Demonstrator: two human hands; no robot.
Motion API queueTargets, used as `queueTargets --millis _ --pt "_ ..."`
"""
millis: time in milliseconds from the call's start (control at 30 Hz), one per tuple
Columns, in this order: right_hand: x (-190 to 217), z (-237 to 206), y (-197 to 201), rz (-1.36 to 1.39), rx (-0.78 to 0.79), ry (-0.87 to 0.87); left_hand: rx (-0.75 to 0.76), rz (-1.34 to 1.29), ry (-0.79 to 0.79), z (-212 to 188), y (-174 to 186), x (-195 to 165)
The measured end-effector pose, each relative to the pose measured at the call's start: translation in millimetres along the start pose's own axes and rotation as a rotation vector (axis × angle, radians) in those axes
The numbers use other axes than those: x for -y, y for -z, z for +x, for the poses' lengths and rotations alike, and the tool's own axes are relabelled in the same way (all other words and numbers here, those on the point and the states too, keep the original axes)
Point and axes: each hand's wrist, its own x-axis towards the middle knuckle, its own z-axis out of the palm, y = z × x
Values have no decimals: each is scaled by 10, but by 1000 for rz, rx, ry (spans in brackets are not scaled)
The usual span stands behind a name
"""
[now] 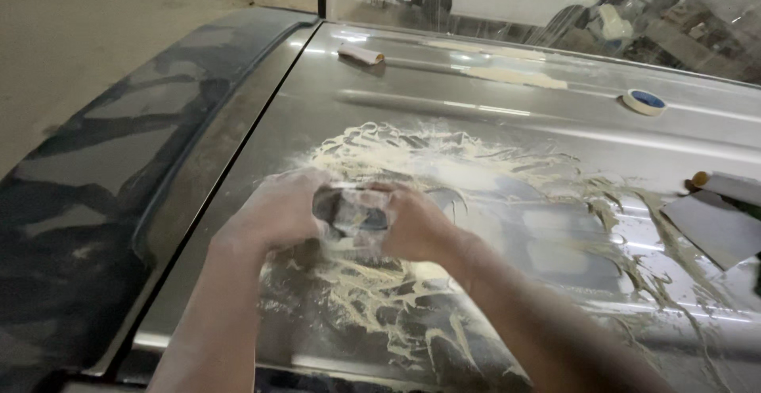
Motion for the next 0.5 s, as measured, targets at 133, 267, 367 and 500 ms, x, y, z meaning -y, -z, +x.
queueTargets --millis 133,267,367,500 --pt "-63 165 -25 -20 -108 99 -17 -19 84 129 -160 178" --pt "-98 286 21 57 -149 115 -139 -9 -53 270 -299 314" --pt "-51 305 81 24 -89 67 -152 -35 -94 277 -270 343" --pt "5 270 161 -93 54 -16 54 -177 63 233 -163 292"
